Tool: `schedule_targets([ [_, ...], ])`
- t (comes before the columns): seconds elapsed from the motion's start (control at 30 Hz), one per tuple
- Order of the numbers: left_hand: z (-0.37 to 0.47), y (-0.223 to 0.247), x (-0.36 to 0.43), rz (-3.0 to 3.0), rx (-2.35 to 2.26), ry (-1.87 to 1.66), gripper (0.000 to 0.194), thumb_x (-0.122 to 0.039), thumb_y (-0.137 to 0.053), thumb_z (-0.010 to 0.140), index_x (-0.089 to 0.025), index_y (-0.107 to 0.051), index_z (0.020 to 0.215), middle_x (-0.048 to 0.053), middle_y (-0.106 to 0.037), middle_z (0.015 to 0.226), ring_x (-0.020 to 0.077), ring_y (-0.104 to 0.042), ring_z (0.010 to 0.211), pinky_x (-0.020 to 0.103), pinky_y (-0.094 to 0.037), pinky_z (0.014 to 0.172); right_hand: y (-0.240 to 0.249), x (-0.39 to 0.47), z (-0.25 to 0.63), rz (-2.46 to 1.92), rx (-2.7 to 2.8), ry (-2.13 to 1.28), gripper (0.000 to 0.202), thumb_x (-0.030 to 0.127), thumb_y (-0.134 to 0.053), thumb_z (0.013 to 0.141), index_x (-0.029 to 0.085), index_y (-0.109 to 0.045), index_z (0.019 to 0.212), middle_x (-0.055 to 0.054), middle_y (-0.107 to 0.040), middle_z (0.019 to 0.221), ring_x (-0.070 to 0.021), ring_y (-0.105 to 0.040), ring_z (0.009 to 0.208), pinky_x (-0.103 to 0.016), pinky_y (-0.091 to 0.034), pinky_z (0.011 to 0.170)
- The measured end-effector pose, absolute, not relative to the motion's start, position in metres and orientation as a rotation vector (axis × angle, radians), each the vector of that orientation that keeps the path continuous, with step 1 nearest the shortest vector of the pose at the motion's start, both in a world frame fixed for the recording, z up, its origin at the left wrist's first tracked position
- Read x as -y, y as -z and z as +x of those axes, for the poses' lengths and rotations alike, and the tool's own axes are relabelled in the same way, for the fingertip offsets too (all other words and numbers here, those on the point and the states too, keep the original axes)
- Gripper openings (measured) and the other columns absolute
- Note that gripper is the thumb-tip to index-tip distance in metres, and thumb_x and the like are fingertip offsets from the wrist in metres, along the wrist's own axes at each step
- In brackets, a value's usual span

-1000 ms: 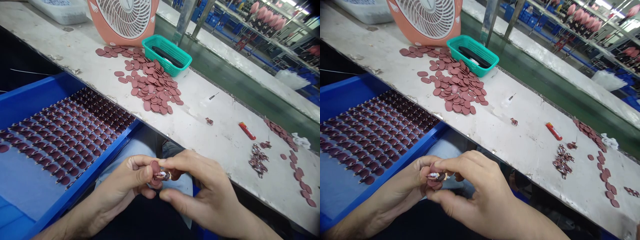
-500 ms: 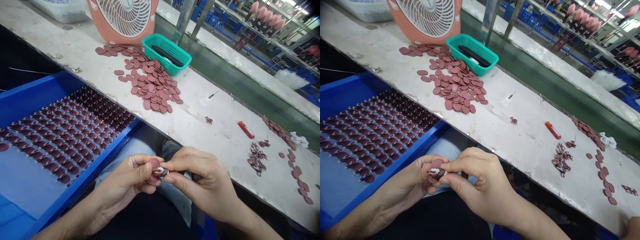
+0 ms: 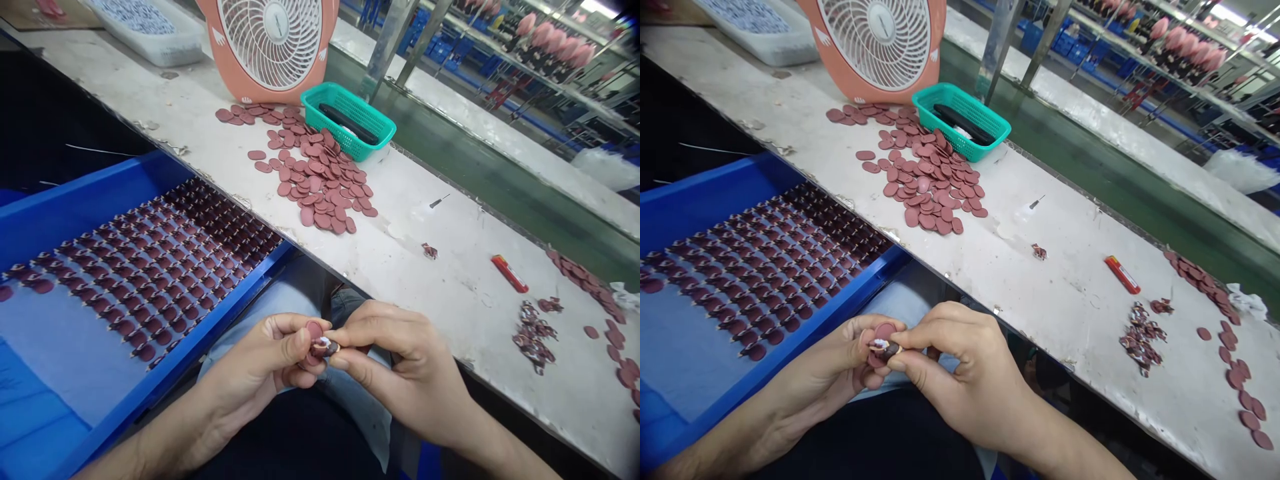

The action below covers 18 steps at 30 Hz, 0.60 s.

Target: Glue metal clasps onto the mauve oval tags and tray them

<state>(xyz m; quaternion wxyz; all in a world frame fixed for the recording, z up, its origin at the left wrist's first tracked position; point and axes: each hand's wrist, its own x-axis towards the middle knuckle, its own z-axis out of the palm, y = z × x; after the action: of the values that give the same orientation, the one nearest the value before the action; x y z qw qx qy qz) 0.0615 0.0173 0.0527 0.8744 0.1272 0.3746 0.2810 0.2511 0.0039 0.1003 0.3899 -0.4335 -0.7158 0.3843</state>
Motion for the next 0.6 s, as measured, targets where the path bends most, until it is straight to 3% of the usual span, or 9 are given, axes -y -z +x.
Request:
schedule_targets([
  [0.2,0.057,-0.046,-0.021,0.341,-0.751,-0.587,0.047,-0.052,-0.093,0.055,-0.018,-0.081,0.085,0.001,-0.068,0.069,0.0086,-0.063,0.059,0.013,-0.054,0.047,-0.1,-0.01,0.249,-1.114,1.805,-0.988,0.009,0.017,-0.073,0.087,0.015,-0.077,0.094,-0.003,-0.073,0.076,-0.0087,-0.066,0.07,-0.018,-0.053,0.063],
  [0.33,0.052,-0.041,-0.026,0.398,-0.77,-0.69,0.061,-0.057,-0.09,0.057,-0.019,-0.078,0.102,0.005,-0.072,0.089,0.0128,-0.068,0.069,0.017,-0.058,0.051,-0.09,-0.014,0.244,-1.145,1.822,-0.756,0.01,0.015,-0.071,0.088,0.018,-0.074,0.097,-0.001,-0.072,0.078,-0.0074,-0.064,0.068,-0.017,-0.053,0.062],
  [0.47,0.053,-0.042,-0.027,0.413,-1.02,-1.054,0.04,-0.041,-0.096,0.055,-0.019,-0.071,0.077,-0.004,-0.063,0.065,0.0076,-0.054,0.051,0.016,-0.051,0.041,-0.071,-0.02,0.229,-1.177,1.875,-0.262,0.018,0.008,-0.071,0.086,0.015,-0.07,0.102,-0.003,-0.068,0.082,-0.0091,-0.06,0.066,-0.022,-0.052,0.059],
  [0.6,0.052,-0.047,-0.03,0.56,-1.041,-1.156,0.038,-0.036,-0.096,0.054,-0.017,-0.07,0.075,-0.001,-0.066,0.064,0.0096,-0.054,0.053,0.015,-0.047,0.039,-0.053,-0.027,0.206,-1.015,1.934,0.123,0.026,-0.001,-0.074,0.081,0.007,-0.068,0.106,-0.009,-0.068,0.081,-0.0142,-0.06,0.071,-0.028,-0.051,0.062],
])
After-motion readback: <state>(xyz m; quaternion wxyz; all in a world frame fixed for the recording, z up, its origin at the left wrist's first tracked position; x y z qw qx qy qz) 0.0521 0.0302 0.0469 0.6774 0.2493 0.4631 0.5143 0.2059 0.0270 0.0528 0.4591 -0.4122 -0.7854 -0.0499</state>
